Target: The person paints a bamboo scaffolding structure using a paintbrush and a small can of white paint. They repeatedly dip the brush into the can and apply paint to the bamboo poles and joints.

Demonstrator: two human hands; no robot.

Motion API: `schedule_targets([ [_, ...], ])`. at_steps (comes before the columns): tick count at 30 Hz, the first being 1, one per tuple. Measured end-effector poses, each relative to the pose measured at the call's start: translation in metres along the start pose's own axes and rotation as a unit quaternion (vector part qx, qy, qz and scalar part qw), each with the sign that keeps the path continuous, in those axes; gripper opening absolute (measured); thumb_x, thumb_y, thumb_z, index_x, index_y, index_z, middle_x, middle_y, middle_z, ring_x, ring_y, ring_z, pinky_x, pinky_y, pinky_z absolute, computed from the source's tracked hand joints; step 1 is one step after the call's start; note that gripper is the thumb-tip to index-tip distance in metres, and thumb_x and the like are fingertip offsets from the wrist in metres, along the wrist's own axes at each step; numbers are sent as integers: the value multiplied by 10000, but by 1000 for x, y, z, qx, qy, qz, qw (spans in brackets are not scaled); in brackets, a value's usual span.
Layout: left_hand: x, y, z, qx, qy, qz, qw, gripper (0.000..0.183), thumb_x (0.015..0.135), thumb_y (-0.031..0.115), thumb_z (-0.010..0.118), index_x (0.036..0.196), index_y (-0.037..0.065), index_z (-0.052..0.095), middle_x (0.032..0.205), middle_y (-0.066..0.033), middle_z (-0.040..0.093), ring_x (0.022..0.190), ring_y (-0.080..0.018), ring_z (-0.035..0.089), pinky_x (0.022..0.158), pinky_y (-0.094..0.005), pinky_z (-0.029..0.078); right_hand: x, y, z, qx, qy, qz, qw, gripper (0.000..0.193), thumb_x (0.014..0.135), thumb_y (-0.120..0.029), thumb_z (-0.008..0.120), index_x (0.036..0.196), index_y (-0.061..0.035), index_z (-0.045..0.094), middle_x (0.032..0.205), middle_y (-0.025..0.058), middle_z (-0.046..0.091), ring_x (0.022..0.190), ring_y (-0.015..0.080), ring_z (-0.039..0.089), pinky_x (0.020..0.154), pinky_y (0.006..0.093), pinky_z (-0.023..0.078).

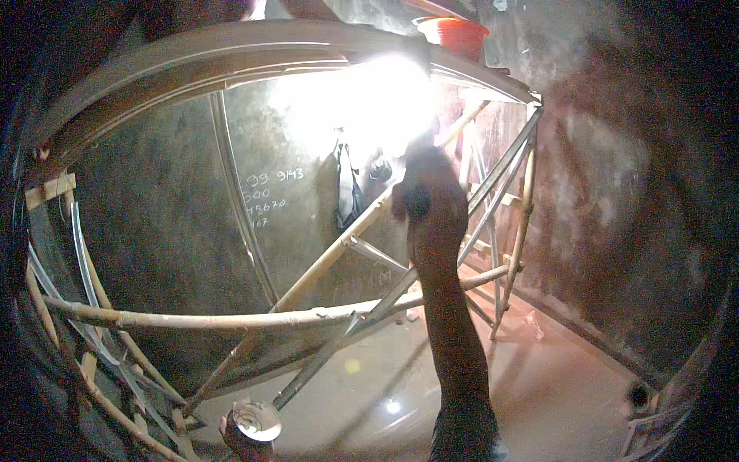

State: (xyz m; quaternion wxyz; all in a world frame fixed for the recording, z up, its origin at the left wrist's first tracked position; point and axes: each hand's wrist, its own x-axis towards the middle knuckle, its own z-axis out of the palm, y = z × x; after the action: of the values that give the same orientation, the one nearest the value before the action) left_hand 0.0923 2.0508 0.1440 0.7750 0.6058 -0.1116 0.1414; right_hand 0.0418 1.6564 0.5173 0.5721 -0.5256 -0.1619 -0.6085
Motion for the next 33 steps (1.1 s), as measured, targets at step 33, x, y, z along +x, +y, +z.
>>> schedule_targets([
  [33, 13, 61, -96, -328, 53, -190, 924, 431, 1029, 355, 396, 1311, 62, 539, 1123, -116, 627, 1073, -290, 613, 1015, -476, 469, -32, -16, 222, -285, -195, -241, 907, 272, 1004, -188, 520, 1201, -55, 652, 1025, 139, 672, 859, 225, 649, 774, 325, 518],
])
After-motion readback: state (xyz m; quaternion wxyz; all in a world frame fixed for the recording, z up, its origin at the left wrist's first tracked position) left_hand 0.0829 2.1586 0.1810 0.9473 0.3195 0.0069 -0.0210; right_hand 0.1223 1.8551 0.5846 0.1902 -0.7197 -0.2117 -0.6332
